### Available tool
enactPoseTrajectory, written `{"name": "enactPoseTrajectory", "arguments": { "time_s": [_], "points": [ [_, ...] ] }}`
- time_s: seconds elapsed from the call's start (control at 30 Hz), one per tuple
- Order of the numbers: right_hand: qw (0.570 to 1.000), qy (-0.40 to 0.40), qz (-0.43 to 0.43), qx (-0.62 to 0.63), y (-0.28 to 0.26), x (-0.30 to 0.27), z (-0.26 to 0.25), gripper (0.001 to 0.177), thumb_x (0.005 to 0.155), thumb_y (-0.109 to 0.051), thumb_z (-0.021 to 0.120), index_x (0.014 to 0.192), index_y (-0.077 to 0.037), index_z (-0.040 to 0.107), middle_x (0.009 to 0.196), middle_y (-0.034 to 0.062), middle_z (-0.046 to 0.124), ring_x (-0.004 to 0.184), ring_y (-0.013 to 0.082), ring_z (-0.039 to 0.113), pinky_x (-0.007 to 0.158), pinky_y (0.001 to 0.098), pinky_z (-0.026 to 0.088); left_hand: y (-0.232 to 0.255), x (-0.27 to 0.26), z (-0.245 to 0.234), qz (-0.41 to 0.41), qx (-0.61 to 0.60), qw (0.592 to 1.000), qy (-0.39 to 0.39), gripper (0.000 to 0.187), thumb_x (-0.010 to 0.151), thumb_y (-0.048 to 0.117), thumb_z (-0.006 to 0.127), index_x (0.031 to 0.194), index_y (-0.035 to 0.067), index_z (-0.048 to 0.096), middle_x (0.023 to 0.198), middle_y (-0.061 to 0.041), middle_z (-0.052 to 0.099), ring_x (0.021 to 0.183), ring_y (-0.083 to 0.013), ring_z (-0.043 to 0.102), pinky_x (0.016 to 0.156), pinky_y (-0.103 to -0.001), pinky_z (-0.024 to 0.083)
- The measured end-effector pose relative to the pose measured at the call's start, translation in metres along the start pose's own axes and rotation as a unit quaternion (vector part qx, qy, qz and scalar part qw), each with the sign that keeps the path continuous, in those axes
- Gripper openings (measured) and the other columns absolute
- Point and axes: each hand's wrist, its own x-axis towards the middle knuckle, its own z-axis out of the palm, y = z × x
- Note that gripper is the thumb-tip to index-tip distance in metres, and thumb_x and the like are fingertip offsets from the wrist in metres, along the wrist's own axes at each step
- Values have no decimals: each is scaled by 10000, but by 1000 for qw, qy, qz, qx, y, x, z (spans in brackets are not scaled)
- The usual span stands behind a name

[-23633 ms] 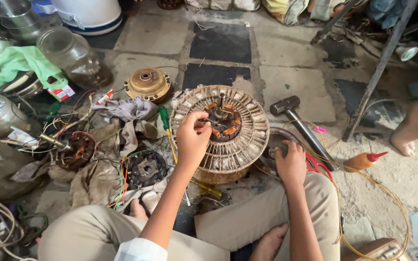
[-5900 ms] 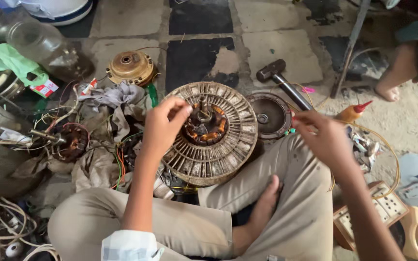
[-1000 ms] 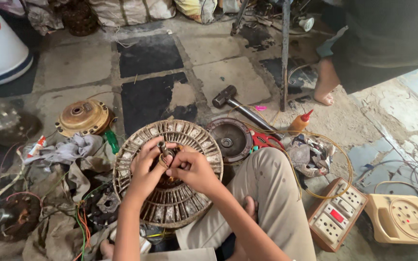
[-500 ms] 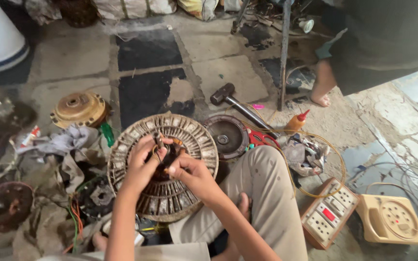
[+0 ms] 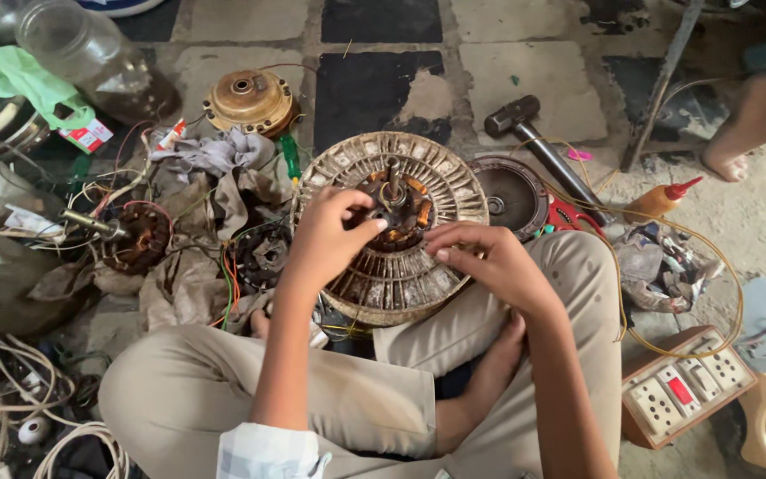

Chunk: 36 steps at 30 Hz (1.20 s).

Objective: The person sits on the floor and works on a large circular electrical component, manipulating wires and parts with their hands. They also handle a smaller cylindrical component and a piece of cloth, moving items around on the floor.

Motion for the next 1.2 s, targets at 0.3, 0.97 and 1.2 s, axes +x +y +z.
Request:
{"name": "enactPoseTrajectory", "arguments": {
  "time_s": [0.3, 0.97, 1.2],
  "points": [
    [960, 219, -53, -167, -20, 22, 61, 322, 765, -131, 864, 1057, -52, 755, 954, 87, 671, 863, 183, 647, 745, 322, 521, 8, -2, 8, -17, 37, 998, 50, 86, 847, 140, 769, 890, 67, 753, 877, -69, 670, 775, -216, 687, 718, -357, 524],
    [965, 189, -154, -92, -10, 43, 31, 318, 990, -130, 659, 1265, 25, 626, 1207, 176, 628, 1134, 263, 593, 981, 362, 457, -3, 2, 21, -58, 18, 995, 79, 164, 789, 202, 808, 816, 51, 749, 802, -83, 677, 703, -245, 672, 672, -365, 508],
    [987, 73, -53, 129, 40, 95, 47, 218, 1017, -107, 622, 1168, 8, 730, 1081, 41, 756, 1023, 123, 677, 950, 293, 541, 19, -10, 20, -39, 72, 989, 124, 142, 822, 156, 744, 784, 30, 691, 780, -87, 664, 698, -273, 664, 643, -398, 501]
  ]
}}
